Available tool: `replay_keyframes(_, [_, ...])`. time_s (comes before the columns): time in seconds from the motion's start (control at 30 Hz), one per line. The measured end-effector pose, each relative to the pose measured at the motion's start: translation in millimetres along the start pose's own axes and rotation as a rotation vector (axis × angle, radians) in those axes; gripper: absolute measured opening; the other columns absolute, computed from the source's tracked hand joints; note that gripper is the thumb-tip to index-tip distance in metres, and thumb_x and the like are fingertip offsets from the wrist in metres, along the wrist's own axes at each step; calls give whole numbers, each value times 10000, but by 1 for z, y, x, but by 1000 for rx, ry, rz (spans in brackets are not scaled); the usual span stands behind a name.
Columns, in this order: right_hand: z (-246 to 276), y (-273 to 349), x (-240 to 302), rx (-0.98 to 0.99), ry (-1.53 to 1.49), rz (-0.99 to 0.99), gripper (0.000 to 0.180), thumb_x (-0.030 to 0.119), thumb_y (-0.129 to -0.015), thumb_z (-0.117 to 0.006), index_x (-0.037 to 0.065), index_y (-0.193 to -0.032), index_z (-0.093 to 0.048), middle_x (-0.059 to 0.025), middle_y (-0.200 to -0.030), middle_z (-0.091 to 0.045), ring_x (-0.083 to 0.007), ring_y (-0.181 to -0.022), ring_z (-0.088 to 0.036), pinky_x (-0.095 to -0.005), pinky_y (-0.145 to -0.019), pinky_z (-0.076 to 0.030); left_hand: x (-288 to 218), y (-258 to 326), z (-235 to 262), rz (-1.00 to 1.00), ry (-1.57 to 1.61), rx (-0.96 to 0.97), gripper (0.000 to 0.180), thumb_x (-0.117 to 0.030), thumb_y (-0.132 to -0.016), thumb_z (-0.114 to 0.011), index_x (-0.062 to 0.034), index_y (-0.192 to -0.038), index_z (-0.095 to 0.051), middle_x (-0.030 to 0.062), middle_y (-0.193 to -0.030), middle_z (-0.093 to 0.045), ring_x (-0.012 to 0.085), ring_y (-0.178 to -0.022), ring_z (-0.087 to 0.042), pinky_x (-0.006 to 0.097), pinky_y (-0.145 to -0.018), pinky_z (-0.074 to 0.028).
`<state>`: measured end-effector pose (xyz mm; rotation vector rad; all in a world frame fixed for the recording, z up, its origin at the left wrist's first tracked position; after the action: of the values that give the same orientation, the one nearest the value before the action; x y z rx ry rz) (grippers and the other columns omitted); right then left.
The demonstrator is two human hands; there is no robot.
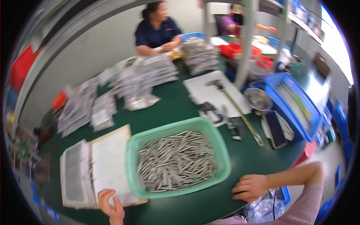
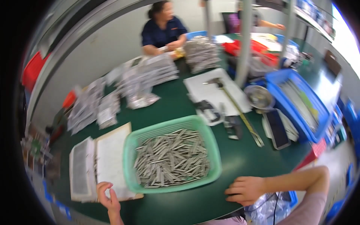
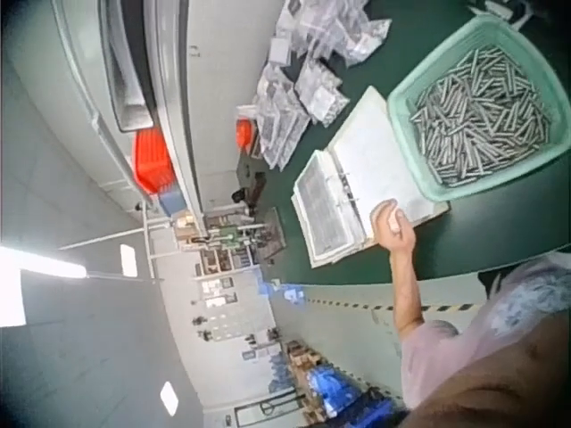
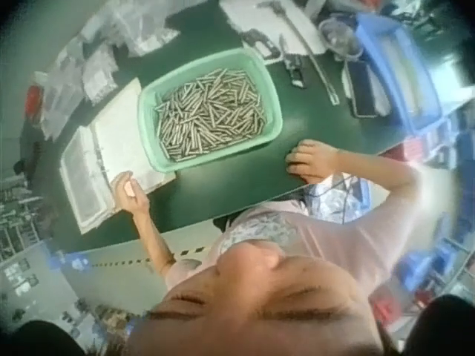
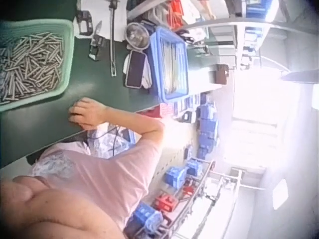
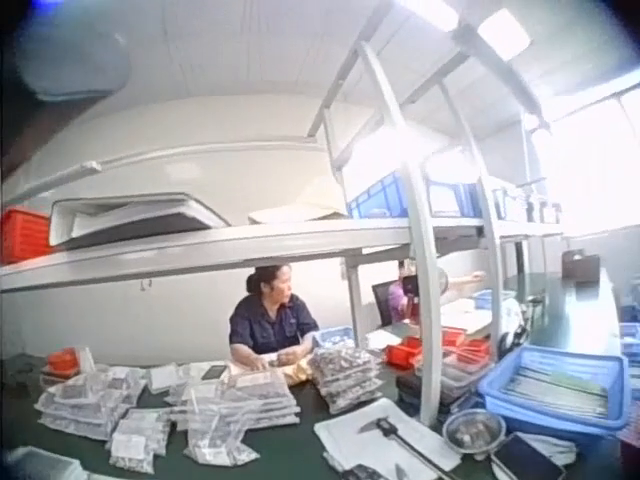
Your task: Using a digital micrometer to measure metal pins in a manufacturing facility.
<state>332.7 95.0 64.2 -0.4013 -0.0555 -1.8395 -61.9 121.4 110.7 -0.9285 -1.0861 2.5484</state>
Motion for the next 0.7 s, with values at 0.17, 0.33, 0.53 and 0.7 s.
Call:
replay_keyframes(0.17, [8,10,11,-159,0,57,338,249,-753,-489,30,-1004,-540,-107,-1032,-537,-234,-875,-531,-347,-747,-425,-74,-46,-46,-177,139,208,126,-38,-715,-526,5,-834,-534,143,-845,-531,259,-759,-517,342,-701,-425])
replay_keyframes(0.33, [10,20,0,-294,116,-124,224,180,-741,-527,51,-911,-597,-74,-949,-587,-206,-792,-572,-319,-678,-456,-122,-71,-113,-351,127,593,148,-71,-680,-589,-25,-821,-583,108,-910,-565,295,-876,-538,380,-761,-419])
replay_keyframes(0.53, [44,24,-16,-599,303,-336,184,70,-604,-566,73,-782,-610,-36,-820,-601,-186,-674,-567,-312,-610,-438,-116,-69,-147,-292,-9,691,176,-119,-712,-618,-30,-863,-597,95,-905,-563,294,-868,-525,379,-785,-405])
replay_keyframes(0.7, [57,9,-31,-663,421,-295,191,70,-555,-579,80,-744,-601,-27,-787,-593,-197,-665,-547,-326,-618,-427,-98,-70,-144,-195,-120,657,178,-156,-731,-626,-29,-853,-605,97,-864,-556,282,-850,-521,384,-755,-404])
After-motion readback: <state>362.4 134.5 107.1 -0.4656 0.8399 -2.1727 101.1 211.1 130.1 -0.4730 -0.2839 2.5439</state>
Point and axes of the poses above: each hand's wrist, its own y-axis away from the middle knuckle, its own z-axis out of the back of the hand, x = y × z, the point moved 8 cm from there along -y, towards the middle knuckle
